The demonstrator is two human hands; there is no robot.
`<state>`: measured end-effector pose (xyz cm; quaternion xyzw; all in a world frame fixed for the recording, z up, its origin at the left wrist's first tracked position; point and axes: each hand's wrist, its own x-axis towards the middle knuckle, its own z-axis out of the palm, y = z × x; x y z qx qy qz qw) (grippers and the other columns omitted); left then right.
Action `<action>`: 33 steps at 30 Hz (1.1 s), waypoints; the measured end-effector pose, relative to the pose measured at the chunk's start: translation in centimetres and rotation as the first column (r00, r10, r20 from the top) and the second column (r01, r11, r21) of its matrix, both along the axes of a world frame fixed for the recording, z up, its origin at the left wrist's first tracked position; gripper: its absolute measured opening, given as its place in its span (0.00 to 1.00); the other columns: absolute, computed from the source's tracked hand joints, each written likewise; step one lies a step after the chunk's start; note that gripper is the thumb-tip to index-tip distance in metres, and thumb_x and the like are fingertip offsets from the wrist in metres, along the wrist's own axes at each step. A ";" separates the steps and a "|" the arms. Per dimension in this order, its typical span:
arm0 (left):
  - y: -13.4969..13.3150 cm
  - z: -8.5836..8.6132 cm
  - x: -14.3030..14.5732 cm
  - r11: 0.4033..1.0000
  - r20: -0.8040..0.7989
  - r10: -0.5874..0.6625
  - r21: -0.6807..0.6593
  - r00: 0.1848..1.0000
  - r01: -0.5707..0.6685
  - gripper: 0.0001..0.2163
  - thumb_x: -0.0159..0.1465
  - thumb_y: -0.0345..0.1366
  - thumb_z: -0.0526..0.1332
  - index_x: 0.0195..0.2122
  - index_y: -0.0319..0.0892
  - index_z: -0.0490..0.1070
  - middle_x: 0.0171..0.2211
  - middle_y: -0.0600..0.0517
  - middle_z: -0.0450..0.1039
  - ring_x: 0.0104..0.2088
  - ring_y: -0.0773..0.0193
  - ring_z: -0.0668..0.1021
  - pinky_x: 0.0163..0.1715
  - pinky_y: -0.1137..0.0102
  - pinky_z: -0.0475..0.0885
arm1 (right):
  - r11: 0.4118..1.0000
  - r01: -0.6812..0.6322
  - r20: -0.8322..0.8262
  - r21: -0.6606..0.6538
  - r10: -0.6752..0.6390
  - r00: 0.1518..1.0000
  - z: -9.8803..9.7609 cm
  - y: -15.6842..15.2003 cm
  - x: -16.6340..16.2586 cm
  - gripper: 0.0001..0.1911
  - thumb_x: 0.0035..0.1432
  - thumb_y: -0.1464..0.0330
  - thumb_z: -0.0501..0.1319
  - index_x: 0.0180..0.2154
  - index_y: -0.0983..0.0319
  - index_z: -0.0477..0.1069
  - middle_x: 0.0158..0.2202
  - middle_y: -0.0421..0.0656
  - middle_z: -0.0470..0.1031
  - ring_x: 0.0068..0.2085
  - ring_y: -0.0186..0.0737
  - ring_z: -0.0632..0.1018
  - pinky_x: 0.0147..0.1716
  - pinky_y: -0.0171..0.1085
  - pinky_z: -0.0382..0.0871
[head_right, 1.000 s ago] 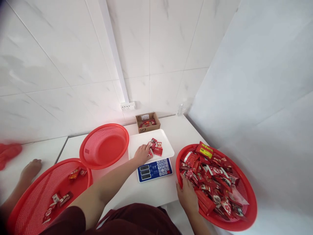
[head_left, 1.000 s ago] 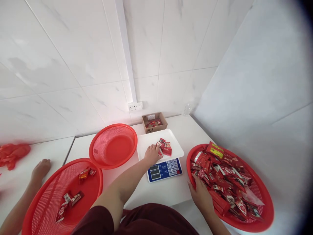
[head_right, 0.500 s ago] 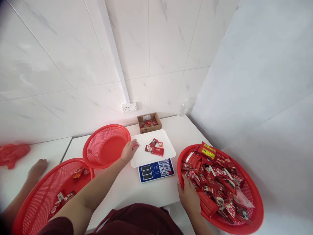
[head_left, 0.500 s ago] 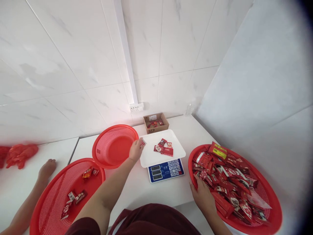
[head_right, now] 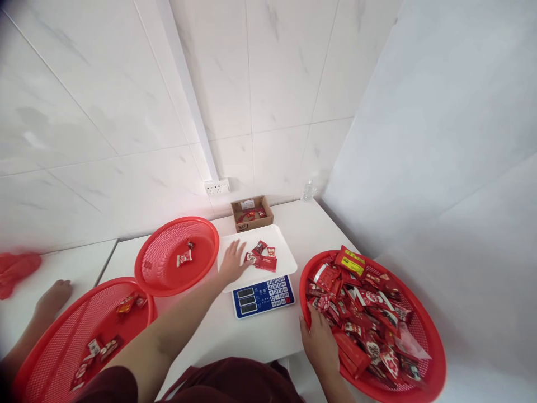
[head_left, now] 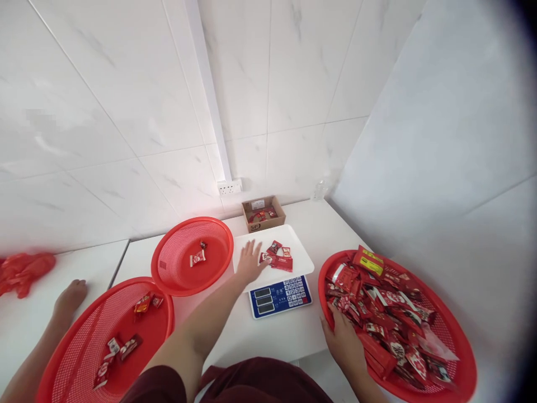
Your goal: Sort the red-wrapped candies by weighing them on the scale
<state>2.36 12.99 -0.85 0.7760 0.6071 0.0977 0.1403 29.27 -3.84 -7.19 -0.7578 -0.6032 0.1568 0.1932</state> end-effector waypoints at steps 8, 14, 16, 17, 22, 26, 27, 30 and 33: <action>2.1 -1.9 6.9 0.957 -0.112 -0.281 -0.105 0.953 0.270 0.34 0.59 0.58 0.51 0.65 0.54 0.46 0.68 0.47 0.39 0.66 0.45 0.44 0.59 0.42 0.42 | 1.000 0.010 -0.048 0.012 -0.010 0.999 -0.8 -0.2 0.2 0.27 0.58 0.57 0.46 0.53 0.67 0.63 0.50 0.55 0.71 0.52 0.51 0.72 0.50 0.48 0.65; 3.0 -2.0 7.5 0.936 -0.134 -0.342 0.038 0.930 0.349 0.29 0.60 0.57 0.51 0.59 0.47 0.59 0.57 0.44 0.61 0.56 0.48 0.62 0.53 0.52 0.59 | 0.999 0.016 -0.080 -0.043 -0.019 0.997 -0.3 -0.2 0.2 0.29 0.59 0.56 0.44 0.54 0.68 0.62 0.53 0.56 0.69 0.54 0.51 0.71 0.52 0.47 0.64; 3.1 -2.0 7.6 0.937 -0.120 -0.337 0.048 0.934 0.345 0.28 0.60 0.56 0.53 0.56 0.45 0.62 0.53 0.43 0.64 0.51 0.50 0.66 0.48 0.55 0.63 | 0.998 0.022 -0.081 -0.058 -0.026 0.996 -0.2 -0.1 0.2 0.29 0.59 0.56 0.44 0.54 0.68 0.63 0.53 0.56 0.69 0.54 0.51 0.71 0.52 0.47 0.64; 3.2 -2.1 7.7 0.942 -0.099 -0.325 0.049 0.941 0.331 0.26 0.60 0.55 0.54 0.54 0.45 0.64 0.51 0.43 0.65 0.49 0.51 0.67 0.46 0.56 0.65 | 0.998 0.023 -0.082 -0.062 -0.029 0.996 -0.2 -0.1 0.2 0.29 0.59 0.56 0.44 0.54 0.68 0.63 0.53 0.56 0.69 0.54 0.51 0.71 0.52 0.47 0.64; 3.2 -2.2 8.1 0.968 0.054 -0.239 0.094 0.969 0.234 0.11 0.60 0.41 0.58 0.42 0.44 0.70 0.41 0.47 0.70 0.43 0.56 0.70 0.41 0.63 0.68 | 0.998 0.022 -0.084 -0.051 -0.026 0.996 -0.5 -0.1 0.3 0.29 0.58 0.56 0.45 0.54 0.68 0.63 0.53 0.57 0.69 0.54 0.51 0.71 0.51 0.47 0.65; 2.9 -1.1 6.8 0.978 0.121 -0.152 0.163 0.981 0.131 0.08 0.61 0.31 0.56 0.42 0.44 0.69 0.40 0.49 0.70 0.42 0.61 0.70 0.42 0.68 0.68 | 1.000 0.017 -0.079 -0.018 -0.019 0.997 -0.8 -0.1 0.4 0.28 0.58 0.56 0.47 0.53 0.67 0.63 0.52 0.56 0.70 0.53 0.52 0.71 0.49 0.48 0.66; 2.8 -0.7 5.9 0.979 0.135 -0.124 0.181 0.983 0.099 0.09 0.61 0.30 0.55 0.42 0.43 0.68 0.41 0.49 0.70 0.43 0.61 0.70 0.43 0.68 0.68 | 1.000 0.016 -0.074 -0.015 -0.017 0.997 -0.9 -0.1 0.4 0.28 0.58 0.57 0.47 0.53 0.67 0.63 0.51 0.56 0.71 0.53 0.52 0.71 0.49 0.48 0.67; 2.5 0.7 1.9 0.966 0.205 -0.026 0.257 0.978 -0.028 0.09 0.62 0.28 0.53 0.42 0.42 0.68 0.40 0.48 0.70 0.42 0.62 0.70 0.43 0.68 0.68 | 1.000 0.012 -0.057 -0.023 -0.013 0.998 -0.9 0.0 0.5 0.28 0.58 0.56 0.46 0.53 0.67 0.63 0.51 0.56 0.71 0.52 0.52 0.72 0.49 0.48 0.67; 1.8 1.6 -3.4 0.916 0.282 0.097 0.351 0.954 -0.197 0.07 0.62 0.30 0.54 0.40 0.43 0.69 0.38 0.48 0.71 0.41 0.61 0.71 0.41 0.68 0.69 | 1.000 -0.008 -0.043 -0.009 0.008 0.999 -0.9 0.0 0.5 0.29 0.58 0.56 0.46 0.53 0.67 0.63 0.51 0.56 0.71 0.52 0.53 0.72 0.49 0.48 0.66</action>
